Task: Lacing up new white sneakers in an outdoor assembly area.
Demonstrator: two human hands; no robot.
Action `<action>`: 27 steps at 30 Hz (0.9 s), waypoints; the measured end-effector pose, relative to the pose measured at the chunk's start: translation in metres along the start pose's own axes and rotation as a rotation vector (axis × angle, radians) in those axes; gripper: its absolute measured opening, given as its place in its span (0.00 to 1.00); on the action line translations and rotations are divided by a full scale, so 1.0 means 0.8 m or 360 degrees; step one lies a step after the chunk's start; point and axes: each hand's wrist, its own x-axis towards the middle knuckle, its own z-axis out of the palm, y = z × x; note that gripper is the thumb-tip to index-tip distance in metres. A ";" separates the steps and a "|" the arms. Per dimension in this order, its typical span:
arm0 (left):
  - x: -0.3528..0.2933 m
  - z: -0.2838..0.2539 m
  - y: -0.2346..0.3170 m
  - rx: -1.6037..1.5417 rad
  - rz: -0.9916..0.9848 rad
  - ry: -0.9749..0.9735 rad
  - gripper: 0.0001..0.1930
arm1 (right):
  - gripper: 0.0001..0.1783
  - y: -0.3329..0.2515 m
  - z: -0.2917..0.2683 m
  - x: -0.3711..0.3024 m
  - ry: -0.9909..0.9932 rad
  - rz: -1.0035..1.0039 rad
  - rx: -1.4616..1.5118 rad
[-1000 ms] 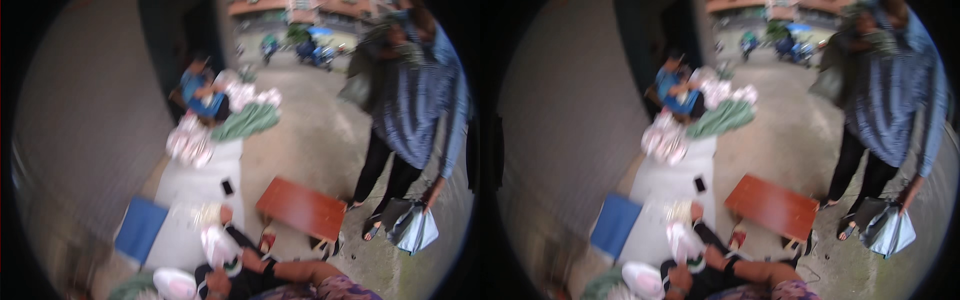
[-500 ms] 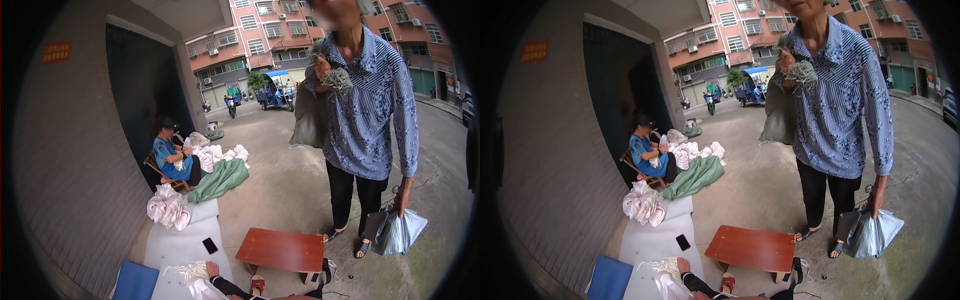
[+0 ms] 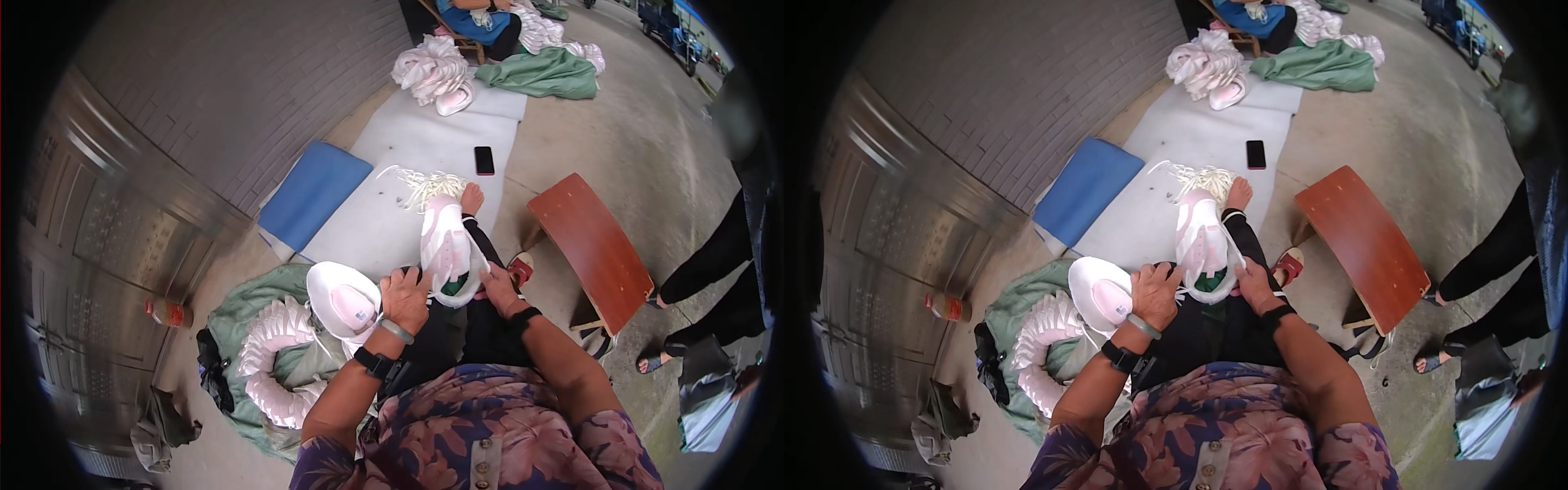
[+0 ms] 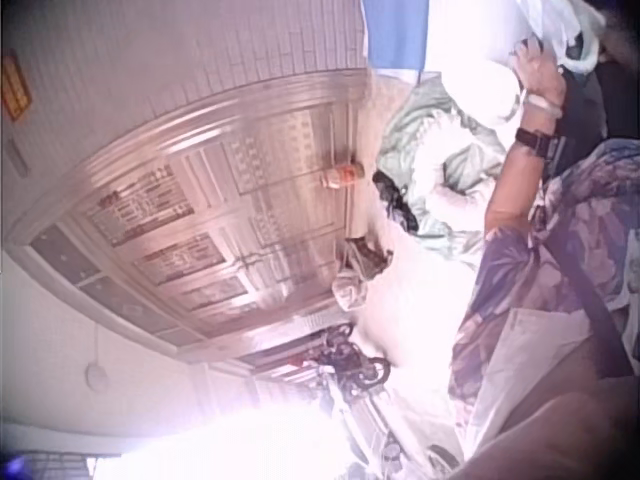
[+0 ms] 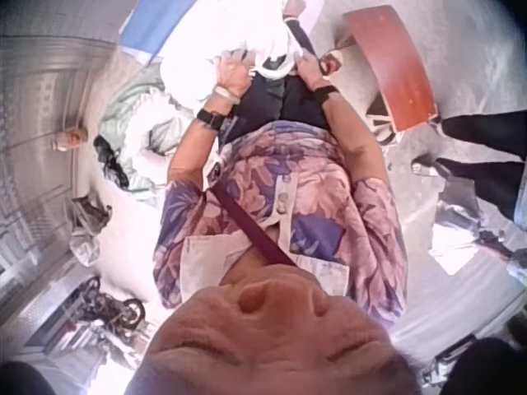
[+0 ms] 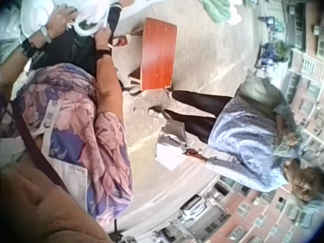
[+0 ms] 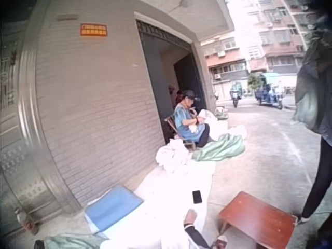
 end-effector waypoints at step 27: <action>0.005 0.038 -0.014 -0.0134 0.0000 0.0045 0.24 | 0.15 0.003 0.001 -0.008 -0.0092 -0.0279 -0.0166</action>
